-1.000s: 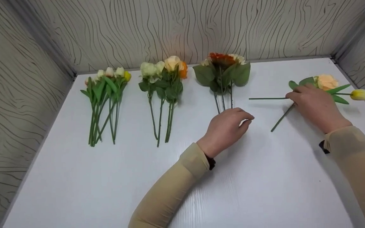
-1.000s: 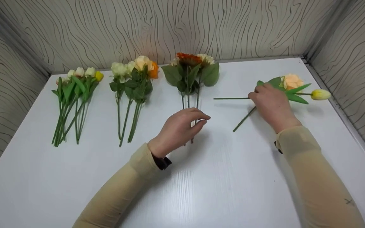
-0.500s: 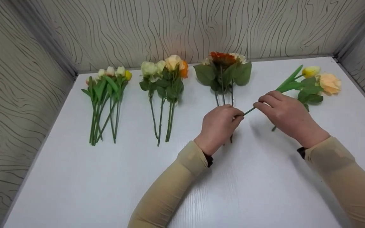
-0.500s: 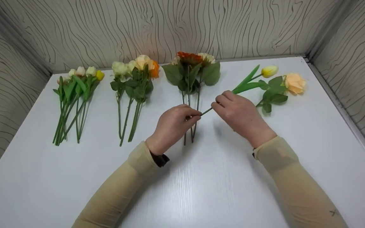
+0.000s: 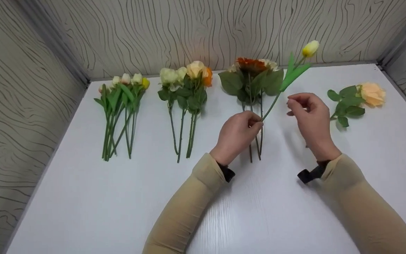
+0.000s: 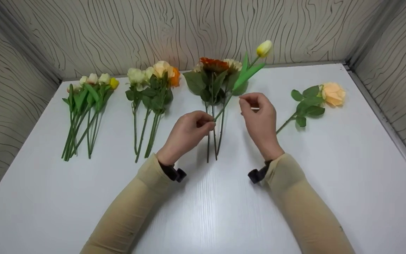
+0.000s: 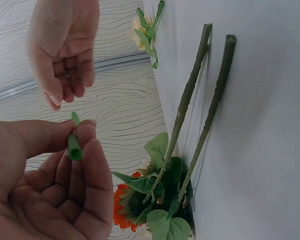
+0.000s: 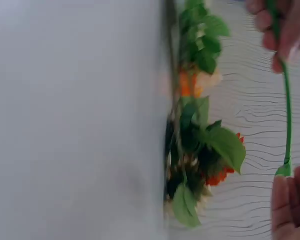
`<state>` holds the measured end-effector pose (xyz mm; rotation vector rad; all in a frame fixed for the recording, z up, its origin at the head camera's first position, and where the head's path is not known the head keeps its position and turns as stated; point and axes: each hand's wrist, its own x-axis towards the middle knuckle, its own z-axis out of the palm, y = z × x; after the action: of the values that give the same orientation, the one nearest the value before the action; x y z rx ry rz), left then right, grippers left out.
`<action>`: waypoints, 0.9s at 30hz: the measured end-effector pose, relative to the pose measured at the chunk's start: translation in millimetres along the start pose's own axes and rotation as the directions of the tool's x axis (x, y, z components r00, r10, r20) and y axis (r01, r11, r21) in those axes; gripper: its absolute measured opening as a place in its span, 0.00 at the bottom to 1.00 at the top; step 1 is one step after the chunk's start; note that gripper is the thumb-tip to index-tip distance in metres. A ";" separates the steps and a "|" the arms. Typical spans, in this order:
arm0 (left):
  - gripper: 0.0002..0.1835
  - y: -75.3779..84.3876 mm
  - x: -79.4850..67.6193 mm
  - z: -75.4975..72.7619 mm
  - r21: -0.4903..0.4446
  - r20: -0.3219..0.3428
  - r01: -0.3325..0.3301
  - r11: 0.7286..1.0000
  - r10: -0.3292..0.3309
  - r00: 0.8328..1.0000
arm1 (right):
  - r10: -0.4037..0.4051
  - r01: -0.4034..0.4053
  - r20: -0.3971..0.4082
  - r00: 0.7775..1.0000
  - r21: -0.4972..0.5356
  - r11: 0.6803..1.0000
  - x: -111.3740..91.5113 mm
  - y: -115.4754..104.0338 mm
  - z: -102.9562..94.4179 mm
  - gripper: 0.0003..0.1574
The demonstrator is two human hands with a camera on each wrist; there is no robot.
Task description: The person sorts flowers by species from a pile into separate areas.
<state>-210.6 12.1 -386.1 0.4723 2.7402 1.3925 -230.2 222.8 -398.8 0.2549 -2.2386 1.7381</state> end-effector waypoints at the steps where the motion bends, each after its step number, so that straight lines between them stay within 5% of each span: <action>1: 0.06 0.5 -0.3 0.5 -0.013 0.009 0.008 1.000 -0.008 1.000 | 0.134 -0.134 0.013 0.991 0.160 0.978 1.0 -1.8 0.0 0.21; 3: 0.05 1.9 -1.6 1.8 -0.018 0.030 0.014 1.000 -0.013 0.999 | 0.307 -0.307 0.066 0.949 0.401 0.863 4.5 -4.5 -0.5 0.26; 5: 0.05 3.5 -3.0 3.4 -0.003 0.056 0.009 1.000 -0.009 0.998 | 0.367 -0.365 0.107 0.924 0.537 0.761 6.9 -6.0 -1.8 0.27; 7: 0.04 4.8 -3.8 4.9 0.004 0.084 0.004 1.000 -0.004 0.996 | 0.376 -0.364 0.107 0.920 0.590 0.721 7.4 -6.9 -3.2 0.25; 12: 0.04 5.5 -3.8 5.6 -0.035 0.108 0.006 0.999 -0.002 0.994 | 0.345 -0.361 0.143 0.928 0.585 0.726 5.9 -9.7 -3.9 0.21; 21: 0.05 3.2 -1.6 4.2 -0.133 0.044 -0.006 0.991 0.012 0.999 | 0.251 -0.351 0.264 0.931 0.465 0.813 -3.1 -14.0 10.1 0.21; 27: 0.04 2.9 -0.7 3.2 -0.186 0.024 -0.004 0.982 0.008 1.000 | 0.233 -0.349 0.300 0.925 0.429 0.833 -6.8 -15.0 15.1 0.22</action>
<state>-208.6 16.0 -385.8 0.4841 2.5575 1.6131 -220.9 204.2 -390.8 0.2379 -2.0421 2.5483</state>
